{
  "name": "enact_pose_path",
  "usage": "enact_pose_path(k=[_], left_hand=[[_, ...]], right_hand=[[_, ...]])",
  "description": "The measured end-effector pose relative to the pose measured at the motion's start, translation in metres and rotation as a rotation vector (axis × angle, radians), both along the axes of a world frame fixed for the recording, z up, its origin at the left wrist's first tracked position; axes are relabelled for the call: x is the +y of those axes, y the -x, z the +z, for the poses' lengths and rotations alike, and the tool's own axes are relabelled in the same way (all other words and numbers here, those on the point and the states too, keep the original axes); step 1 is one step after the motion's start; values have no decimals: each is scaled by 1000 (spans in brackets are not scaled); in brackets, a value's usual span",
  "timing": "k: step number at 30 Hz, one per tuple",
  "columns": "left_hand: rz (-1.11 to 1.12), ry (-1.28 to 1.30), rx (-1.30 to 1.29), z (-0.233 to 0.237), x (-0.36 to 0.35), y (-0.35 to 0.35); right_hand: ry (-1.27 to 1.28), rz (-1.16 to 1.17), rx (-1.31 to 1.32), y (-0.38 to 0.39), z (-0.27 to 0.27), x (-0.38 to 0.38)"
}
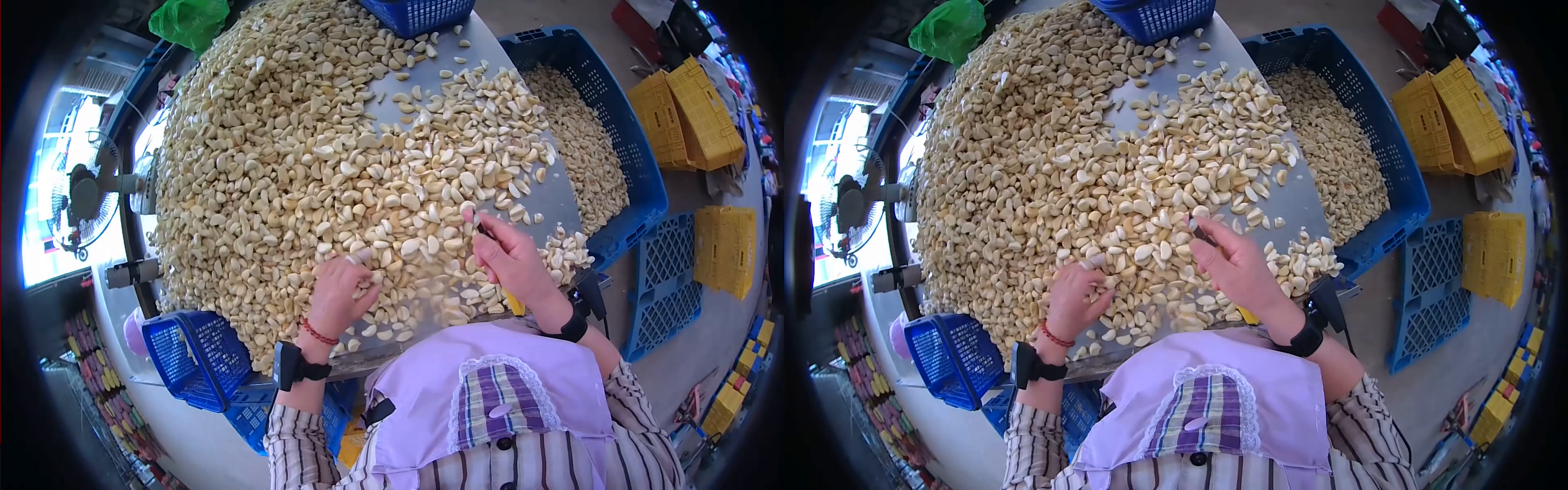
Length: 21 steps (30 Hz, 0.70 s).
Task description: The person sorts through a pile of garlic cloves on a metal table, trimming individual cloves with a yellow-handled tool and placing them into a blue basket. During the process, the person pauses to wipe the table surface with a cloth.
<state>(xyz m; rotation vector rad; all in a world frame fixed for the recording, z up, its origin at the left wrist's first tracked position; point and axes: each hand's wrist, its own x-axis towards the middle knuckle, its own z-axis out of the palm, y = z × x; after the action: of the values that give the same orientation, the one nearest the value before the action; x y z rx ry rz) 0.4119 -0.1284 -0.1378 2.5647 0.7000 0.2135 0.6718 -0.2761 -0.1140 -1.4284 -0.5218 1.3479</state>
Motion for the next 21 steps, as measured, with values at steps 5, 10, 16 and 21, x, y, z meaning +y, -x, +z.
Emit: enact_pose_path(k=[5, 10, 16, 21], left_hand=[[505, 1091, -559, 14, -32, -19], [563, 1336, -568, 30, -50, -35], [462, 1192, -766, 38, -64, -56], [418, 1276, -752, 27, -61, -49]], right_hand=[[-328, 197, -466, 22, -2, 6], [-156, 520, -341, 26, 28, 10], [-182, 536, -365, 25, 27, 8], [-188, 517, -161, 18, 15, 13]])
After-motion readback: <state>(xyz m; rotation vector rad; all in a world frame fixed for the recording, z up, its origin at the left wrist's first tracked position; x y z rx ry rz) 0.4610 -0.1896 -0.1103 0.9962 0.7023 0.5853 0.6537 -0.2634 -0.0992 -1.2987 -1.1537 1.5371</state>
